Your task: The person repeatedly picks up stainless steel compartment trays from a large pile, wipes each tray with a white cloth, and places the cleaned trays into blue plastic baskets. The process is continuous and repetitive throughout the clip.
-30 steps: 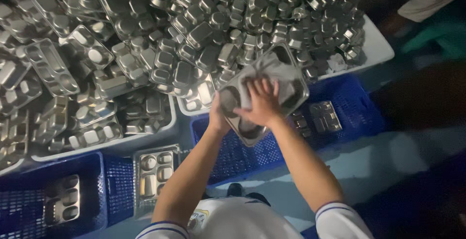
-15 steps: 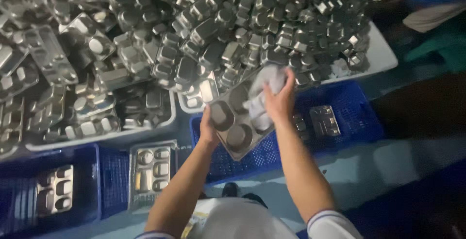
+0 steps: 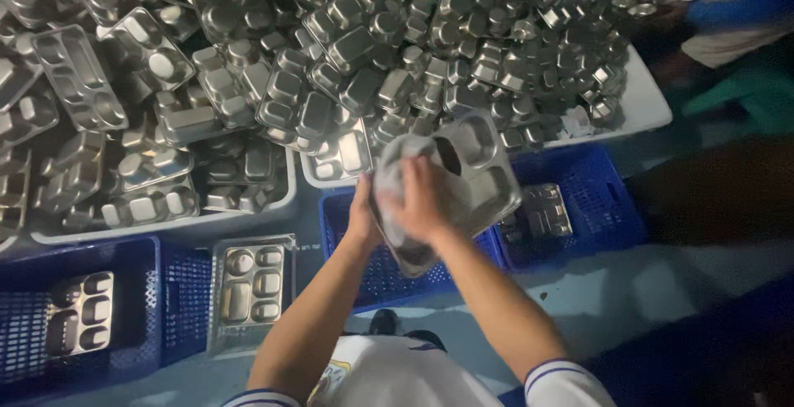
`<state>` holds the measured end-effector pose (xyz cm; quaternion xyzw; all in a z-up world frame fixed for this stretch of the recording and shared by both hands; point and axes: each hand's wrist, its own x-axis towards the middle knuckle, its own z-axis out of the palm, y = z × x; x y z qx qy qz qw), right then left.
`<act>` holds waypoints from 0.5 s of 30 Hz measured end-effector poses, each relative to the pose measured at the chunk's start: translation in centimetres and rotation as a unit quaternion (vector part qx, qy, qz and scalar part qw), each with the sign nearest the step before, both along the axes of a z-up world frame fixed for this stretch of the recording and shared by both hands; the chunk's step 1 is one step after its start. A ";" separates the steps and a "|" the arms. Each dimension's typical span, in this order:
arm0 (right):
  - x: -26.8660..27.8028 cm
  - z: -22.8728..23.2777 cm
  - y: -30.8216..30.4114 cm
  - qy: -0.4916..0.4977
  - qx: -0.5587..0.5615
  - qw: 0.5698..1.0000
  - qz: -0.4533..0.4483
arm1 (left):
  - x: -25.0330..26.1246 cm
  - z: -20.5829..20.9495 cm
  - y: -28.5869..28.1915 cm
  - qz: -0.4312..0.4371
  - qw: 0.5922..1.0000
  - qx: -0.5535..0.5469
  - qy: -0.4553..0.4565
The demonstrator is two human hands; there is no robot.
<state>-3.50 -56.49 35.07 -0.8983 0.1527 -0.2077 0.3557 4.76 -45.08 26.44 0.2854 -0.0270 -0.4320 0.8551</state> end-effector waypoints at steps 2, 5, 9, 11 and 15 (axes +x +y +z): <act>-1.4 0.6 2.7 0.105 -0.138 0.983 0.053 | 0.5 0.7 -0.5 -0.013 0.999 -0.036 0.014; -2.2 1.3 4.1 0.084 -0.296 0.945 0.112 | 0.6 1.4 -0.5 -0.031 0.997 -0.058 0.048; -1.3 2.6 2.6 0.186 -0.314 0.917 0.161 | 1.1 1.7 -0.7 -0.008 1.000 -0.027 0.002; -0.7 2.7 2.4 0.294 -0.322 0.882 0.179 | 1.6 1.5 -1.0 0.024 0.996 0.029 -0.086; -0.2 0.8 2.0 0.366 -0.215 0.887 0.181 | 2.3 0.1 -0.8 0.060 0.960 0.109 -0.251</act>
